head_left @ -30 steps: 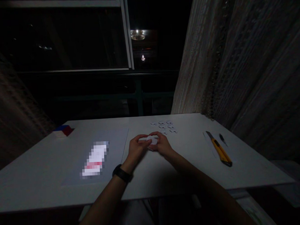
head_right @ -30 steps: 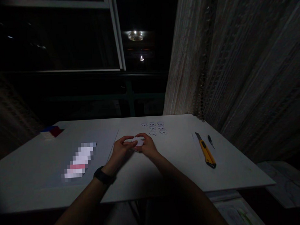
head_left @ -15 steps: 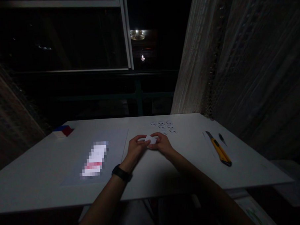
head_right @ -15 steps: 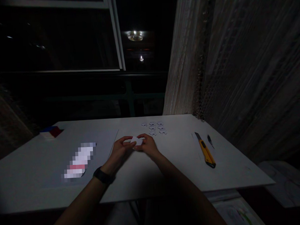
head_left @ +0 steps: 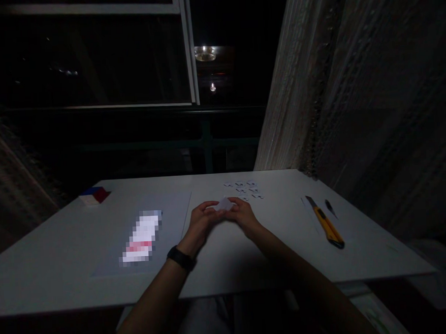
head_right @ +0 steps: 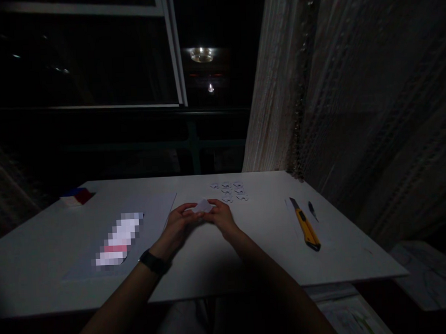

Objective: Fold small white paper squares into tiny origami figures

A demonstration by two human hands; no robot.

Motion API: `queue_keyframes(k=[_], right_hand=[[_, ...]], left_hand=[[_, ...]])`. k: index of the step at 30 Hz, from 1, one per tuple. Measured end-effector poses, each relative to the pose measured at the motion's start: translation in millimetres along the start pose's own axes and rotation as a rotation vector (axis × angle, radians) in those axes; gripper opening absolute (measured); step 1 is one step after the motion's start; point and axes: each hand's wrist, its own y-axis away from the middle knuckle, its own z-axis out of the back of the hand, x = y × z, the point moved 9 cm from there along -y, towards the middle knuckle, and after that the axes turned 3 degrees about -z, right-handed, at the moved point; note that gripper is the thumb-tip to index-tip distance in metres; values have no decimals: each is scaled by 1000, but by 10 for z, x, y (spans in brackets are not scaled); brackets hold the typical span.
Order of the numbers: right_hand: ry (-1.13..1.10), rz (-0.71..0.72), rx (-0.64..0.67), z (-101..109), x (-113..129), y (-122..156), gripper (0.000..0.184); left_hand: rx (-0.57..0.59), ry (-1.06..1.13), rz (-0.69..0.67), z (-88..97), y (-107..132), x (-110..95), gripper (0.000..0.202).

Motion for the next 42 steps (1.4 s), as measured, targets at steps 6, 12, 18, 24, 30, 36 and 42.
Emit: queue_keyframes(k=[6,12,18,24,30,36,42], right_hand=[[49,31,-8,-32,40,13,43],[10,-5,95,-114,-8,18,56],[85,49,212,-175,80,65,98],[210,178,147,10,228,-31,68],[255,227,133,124,284,-103,39],[255,278,193,39,288,-70,28],[295,317,140,65,355,-38,19]], left_hand=[[44,44,-2,-68,15,-6,39],[13,66,-25,5,-15,10,30],[-61,142,0,99,-63,-21,22],[-84,112,16,144,-83,-6,28],[3,-15,14,59,-67,-12,44],[62,-60,1,-19,-35,-32,44],[31,-21,13,45,-67,18,46]])
